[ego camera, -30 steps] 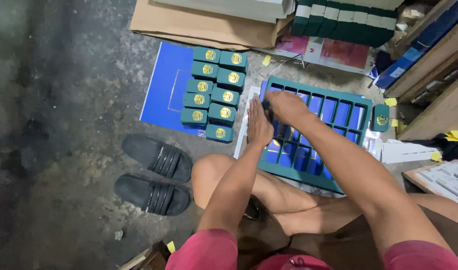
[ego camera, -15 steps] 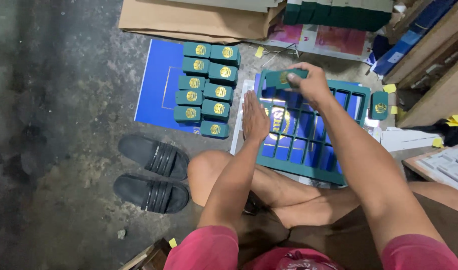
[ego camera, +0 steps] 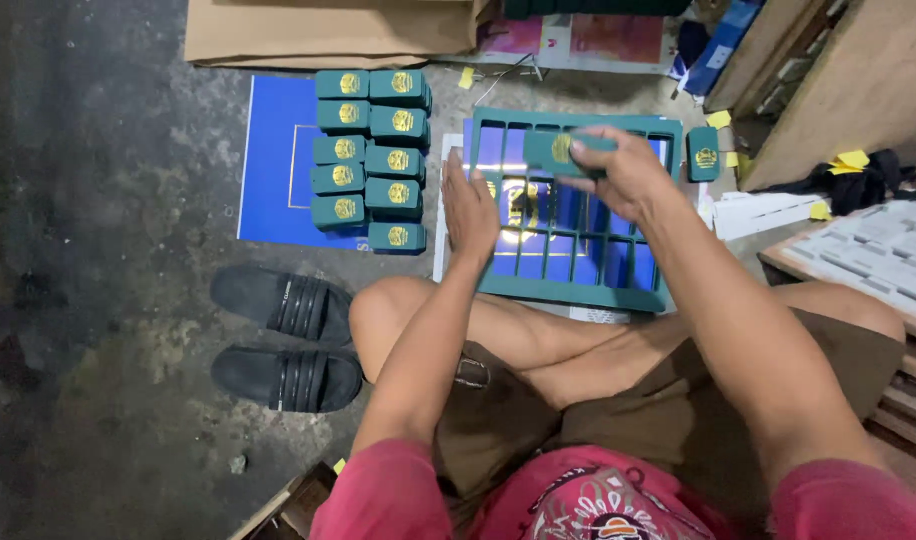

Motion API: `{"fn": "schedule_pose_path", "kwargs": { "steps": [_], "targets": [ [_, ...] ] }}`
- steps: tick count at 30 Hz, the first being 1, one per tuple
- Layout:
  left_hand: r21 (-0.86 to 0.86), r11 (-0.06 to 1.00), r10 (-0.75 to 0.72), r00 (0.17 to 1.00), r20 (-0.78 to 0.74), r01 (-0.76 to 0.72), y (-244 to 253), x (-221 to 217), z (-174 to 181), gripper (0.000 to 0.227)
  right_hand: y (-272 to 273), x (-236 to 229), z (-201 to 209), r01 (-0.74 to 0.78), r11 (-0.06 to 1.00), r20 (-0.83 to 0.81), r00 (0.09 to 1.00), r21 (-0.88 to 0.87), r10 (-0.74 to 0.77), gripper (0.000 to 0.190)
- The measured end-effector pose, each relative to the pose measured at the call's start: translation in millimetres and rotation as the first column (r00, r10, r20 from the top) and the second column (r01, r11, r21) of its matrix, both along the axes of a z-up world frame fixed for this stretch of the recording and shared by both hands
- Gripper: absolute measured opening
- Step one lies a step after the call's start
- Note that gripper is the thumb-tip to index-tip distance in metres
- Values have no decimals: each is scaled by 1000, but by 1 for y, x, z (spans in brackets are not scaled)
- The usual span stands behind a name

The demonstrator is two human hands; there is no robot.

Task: The person sits on the floor and repeatedly picks up small green boxes from a blue tray, opens them to reveal a QR code, and places them into a larger green tray. The person handles the boxes one at a time, opening and closing them before arranging them in the tray.

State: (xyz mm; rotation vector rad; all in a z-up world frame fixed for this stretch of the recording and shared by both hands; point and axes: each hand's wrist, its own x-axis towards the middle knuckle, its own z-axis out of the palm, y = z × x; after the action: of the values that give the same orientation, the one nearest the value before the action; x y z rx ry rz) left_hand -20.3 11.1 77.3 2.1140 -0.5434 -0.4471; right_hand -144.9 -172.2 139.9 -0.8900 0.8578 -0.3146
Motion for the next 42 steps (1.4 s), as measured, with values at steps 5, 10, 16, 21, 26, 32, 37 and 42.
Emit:
{"fn": "schedule_pose_path", "kwargs": {
  "steps": [5, 10, 16, 21, 26, 32, 37, 42],
  "targets": [
    [-357, 927, -25, 932, -362, -114, 14, -71, 46, 63, 62, -45, 32, -135, 973, -185, 978, -189, 100, 37],
    [-312, 934, 22, 899, -437, -175, 20, -130, 63, 46, 102, -72, -4, -387, 790, -354, 906, -477, 230, 54],
    [-149, 815, -21, 228, -973, -560, 44, -135, 24, 51, 117, -116, 20, -328, 630, -236, 945, -704, 228, 66],
    [-56, 610, -224, -104, -969, -790, 53, -155, 35, 28, 132, -129, 38, -340, 399, -237, 929, -852, 285, 69],
    [-134, 697, -257, -71, -964, -704, 60, -170, 37, 44, 127, -150, 8, -207, 659, -38, 964, -723, 262, 75],
    [-303, 949, -110, 809, -578, -87, 68, -188, 113, 79, 130, -155, 62, -393, 510, -274, 915, -765, 296, 93],
    [-286, 955, -211, 858, -468, 79, 70, -198, 125, 77, 149, -157, 59, -437, 271, -344, 879, -858, 331, 108],
    [-234, 918, 45, 670, -741, -321, 73, -189, 64, 37, 151, -160, 38, -280, 268, -216, 945, -922, 245, 101]
  ]
}}
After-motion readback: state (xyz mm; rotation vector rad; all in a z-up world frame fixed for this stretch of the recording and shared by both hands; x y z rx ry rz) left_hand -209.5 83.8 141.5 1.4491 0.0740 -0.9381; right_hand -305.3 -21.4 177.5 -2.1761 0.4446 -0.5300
